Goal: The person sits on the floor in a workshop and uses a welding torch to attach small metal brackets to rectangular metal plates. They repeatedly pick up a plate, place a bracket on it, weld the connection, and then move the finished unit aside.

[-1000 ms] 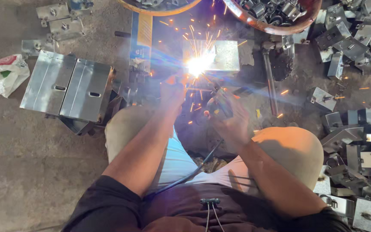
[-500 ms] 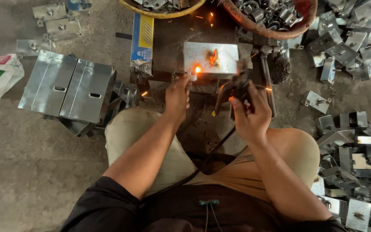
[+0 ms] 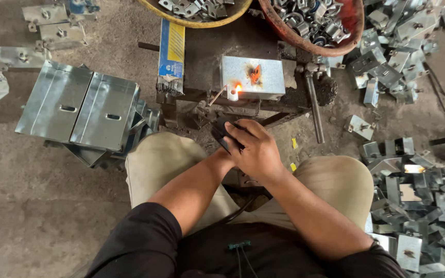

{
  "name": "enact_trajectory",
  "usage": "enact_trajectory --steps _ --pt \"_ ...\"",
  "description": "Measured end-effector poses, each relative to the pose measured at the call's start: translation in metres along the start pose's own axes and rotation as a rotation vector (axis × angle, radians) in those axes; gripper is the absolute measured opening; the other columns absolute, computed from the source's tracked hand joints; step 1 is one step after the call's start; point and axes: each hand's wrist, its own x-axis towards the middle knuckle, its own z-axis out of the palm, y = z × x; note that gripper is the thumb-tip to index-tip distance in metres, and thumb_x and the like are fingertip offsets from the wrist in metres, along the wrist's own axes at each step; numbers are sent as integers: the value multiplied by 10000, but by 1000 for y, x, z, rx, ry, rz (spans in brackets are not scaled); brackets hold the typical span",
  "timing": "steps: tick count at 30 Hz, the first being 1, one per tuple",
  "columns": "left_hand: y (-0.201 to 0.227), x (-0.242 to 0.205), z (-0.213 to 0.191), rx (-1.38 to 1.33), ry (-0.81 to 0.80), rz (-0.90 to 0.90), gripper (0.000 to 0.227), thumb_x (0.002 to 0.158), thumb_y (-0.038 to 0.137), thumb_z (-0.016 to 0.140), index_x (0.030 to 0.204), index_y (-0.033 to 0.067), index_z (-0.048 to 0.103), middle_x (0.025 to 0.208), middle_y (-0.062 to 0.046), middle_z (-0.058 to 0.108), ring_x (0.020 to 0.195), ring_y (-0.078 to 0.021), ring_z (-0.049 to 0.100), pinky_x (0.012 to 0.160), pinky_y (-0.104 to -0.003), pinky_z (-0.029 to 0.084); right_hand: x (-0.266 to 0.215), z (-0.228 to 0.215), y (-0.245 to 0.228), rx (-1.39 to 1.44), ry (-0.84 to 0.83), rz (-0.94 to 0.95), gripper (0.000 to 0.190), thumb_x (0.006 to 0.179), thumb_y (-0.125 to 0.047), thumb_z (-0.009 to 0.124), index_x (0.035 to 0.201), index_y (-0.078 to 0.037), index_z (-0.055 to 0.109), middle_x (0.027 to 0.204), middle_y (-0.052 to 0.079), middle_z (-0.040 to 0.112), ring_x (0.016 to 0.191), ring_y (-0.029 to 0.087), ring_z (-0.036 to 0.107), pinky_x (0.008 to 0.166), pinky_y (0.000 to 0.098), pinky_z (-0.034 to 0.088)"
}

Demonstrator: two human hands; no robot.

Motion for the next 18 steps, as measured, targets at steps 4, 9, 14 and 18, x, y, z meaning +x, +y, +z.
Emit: enact_trajectory --steps 4,9,14,18 --pt "-5 -3 -3 49 -14 -22 224 936 360 682 884 147 635 741 -7 509 577 -136 436 484 -310 333 3 7 4 3 -23 21 290 852 -87 814 1132 -40 761 1102 128 676 952 305 697 829 381 591" --pt "-14 -10 -7 106 -44 -52 218 935 352 687 905 142 639 774 -20 519 608 -152 453 508 -320 348 3 12 2 -46 -29 70 296 851 -119 806 1139 -61 772 1096 112 694 957 298 702 830 390 585" --pt "-20 -14 -5 136 -68 -59 214 934 345 693 927 137 643 808 -33 529 640 -168 470 532 -329 362 4 16 1 -92 -48 84 290 855 -144 800 1140 -95 786 1095 103 707 963 295 703 830 392 581" --pt "-19 -12 -6 157 -78 -48 212 934 339 697 944 133 646 834 -44 536 665 -182 483 552 -337 374 5 17 1 -126 -68 93 299 850 -164 798 1143 -103 786 1095 94 711 966 283 701 832 391 576"
